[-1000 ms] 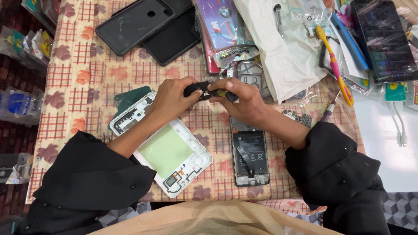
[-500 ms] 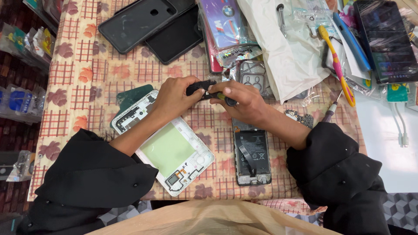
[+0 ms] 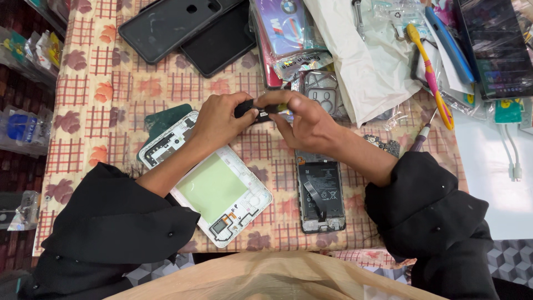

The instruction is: The person uses a screwdriver to remove screws from a smartphone's internal metal bracket and lifts the bracket off the motherboard. They then use a toothbrush to clean dust from the phone's interior and reattach the bracket, securing it with screws.

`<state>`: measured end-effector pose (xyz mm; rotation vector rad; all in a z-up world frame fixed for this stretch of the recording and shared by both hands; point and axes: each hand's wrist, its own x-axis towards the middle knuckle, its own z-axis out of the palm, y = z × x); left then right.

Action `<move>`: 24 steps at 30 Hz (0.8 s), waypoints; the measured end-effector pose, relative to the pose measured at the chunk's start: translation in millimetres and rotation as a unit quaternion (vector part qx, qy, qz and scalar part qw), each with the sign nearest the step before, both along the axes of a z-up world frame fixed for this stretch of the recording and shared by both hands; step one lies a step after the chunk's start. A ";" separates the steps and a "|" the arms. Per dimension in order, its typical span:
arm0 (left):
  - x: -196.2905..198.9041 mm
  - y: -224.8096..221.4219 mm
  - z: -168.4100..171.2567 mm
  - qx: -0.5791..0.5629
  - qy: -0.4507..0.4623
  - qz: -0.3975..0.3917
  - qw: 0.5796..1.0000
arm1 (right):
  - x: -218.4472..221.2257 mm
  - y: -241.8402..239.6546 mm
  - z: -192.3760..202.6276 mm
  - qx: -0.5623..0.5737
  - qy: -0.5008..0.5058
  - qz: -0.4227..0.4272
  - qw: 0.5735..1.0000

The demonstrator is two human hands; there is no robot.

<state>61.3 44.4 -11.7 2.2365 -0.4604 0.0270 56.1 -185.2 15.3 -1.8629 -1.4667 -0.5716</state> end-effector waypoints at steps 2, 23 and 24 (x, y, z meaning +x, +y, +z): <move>0.4 0.4 -1.4 0.000 -0.008 -0.002 1.000 | -0.4 1.2 5.7 -0.023 -0.019 0.003 1.000; 4.5 2.6 -15.3 -0.005 -0.046 -0.014 0.999 | -15.1 -3.1 35.4 -0.054 -0.144 0.039 0.987; 4.5 2.8 -15.0 -0.003 -0.046 -0.013 0.999 | -15.1 -3.6 31.8 -0.062 -0.149 0.022 0.987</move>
